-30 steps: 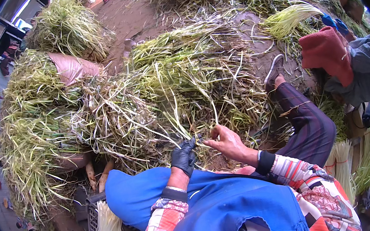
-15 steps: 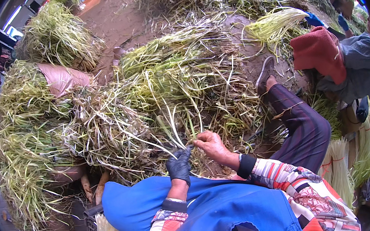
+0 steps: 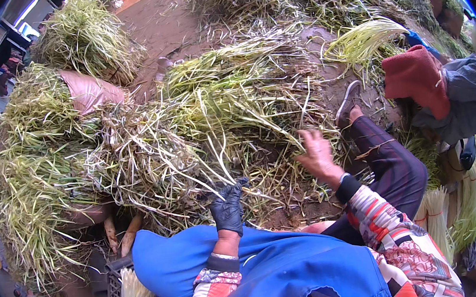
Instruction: The person sits on the ground and repeatedly picks up bundles of light-colored plant stalks, separates them by hand, and places them into a black crate. The person also pulls individual stalks from a larger pile and discards them.
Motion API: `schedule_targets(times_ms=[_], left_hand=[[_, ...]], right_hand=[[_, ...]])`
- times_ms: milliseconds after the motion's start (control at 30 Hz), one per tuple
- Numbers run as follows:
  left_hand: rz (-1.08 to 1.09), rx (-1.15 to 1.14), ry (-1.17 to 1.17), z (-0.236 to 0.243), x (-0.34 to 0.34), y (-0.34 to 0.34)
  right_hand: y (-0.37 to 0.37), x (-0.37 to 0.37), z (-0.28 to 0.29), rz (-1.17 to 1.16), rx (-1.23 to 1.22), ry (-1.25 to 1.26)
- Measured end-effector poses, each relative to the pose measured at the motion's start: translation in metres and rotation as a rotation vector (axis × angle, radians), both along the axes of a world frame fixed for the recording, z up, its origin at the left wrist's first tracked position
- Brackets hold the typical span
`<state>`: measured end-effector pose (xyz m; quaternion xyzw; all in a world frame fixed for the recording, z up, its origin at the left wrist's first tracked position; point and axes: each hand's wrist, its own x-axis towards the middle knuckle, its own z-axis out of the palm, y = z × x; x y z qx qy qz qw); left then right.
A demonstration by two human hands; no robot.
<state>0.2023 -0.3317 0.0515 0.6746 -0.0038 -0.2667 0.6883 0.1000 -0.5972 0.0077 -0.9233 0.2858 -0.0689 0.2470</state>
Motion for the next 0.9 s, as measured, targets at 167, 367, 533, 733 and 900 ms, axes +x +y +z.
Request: schedule_targets(times_ms=[167, 367, 533, 733, 900], left_hand=[[-0.177, 0.114, -0.083, -0.011, -0.013, -0.003], [0.05, 0.078, 0.21, -0.028, -0.006, 0.009], [-0.262, 0.608, 0.028, -0.07, 0.007, 0.02], [-0.247, 0.506, 0.156, -0.075, 0.01, 0.021], [0.082, -0.103, -0.006, -0.018, 0.005, -0.007]], right_hand=[[0.103, 0.05, 0.032, 0.322, 0.895, -0.273], [0.122, 0.058, 0.039, -0.188, 1.247, -0.559], [0.063, 0.063, 0.131, -0.222, 1.47, -0.96], [-0.013, 0.05, 0.243, 0.162, 1.399, -1.201], [0.022, 0.066, 0.188, 0.058, 1.621, -0.585]])
